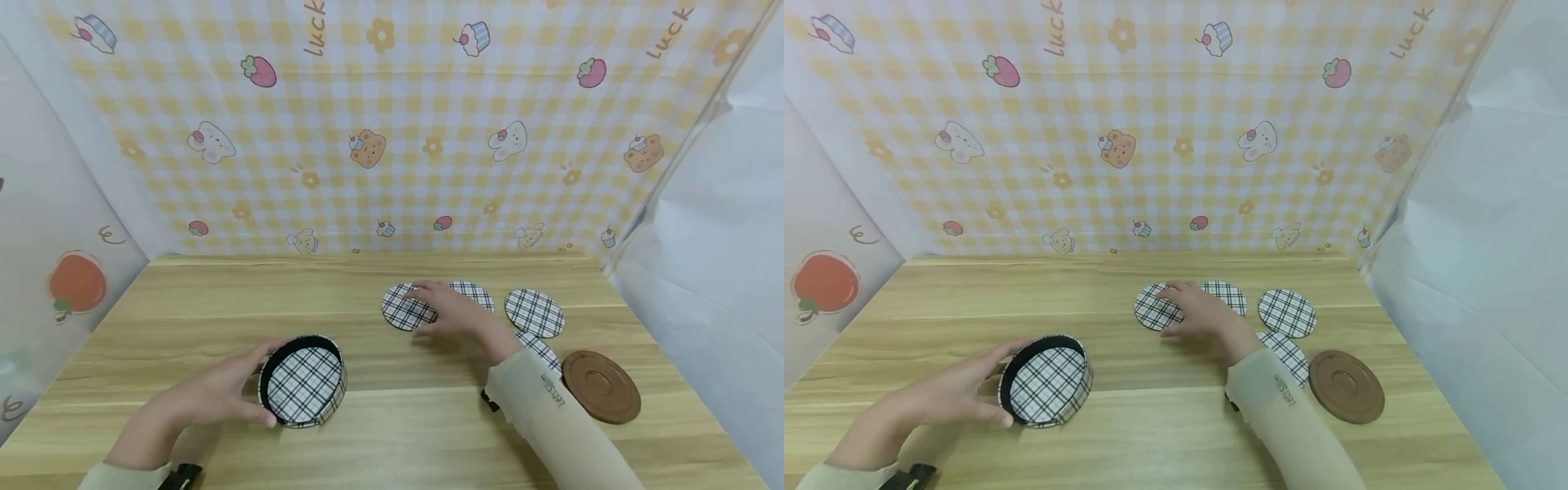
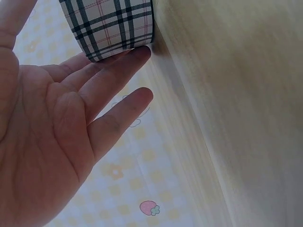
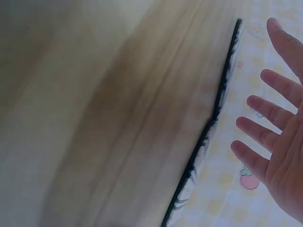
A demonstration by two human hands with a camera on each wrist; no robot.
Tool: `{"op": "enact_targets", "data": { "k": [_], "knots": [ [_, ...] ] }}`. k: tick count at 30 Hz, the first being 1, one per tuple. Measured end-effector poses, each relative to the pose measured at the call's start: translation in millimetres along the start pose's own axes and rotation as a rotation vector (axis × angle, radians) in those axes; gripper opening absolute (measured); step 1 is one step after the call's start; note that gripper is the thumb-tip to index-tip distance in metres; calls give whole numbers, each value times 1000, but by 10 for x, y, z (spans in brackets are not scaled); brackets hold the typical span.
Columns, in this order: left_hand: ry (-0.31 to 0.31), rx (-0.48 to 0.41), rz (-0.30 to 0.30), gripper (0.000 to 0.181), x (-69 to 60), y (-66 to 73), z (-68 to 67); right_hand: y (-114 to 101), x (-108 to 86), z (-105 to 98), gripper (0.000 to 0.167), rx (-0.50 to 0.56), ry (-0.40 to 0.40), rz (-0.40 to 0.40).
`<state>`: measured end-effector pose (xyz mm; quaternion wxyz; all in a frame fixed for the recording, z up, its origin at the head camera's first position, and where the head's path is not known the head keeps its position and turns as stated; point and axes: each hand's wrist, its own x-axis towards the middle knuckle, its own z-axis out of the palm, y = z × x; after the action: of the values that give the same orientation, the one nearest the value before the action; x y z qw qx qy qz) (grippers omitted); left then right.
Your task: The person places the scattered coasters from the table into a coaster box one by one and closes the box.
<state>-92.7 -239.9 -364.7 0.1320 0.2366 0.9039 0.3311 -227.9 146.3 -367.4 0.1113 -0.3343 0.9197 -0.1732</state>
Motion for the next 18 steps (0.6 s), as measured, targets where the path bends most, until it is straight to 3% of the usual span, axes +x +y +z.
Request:
{"op": "enact_targets", "data": {
  "k": [18],
  "knots": [
    [-39, -77, -39, 117, 45, -11, -7, 189, 208, 1, 80, 28, -89, 59]
  ]
}}
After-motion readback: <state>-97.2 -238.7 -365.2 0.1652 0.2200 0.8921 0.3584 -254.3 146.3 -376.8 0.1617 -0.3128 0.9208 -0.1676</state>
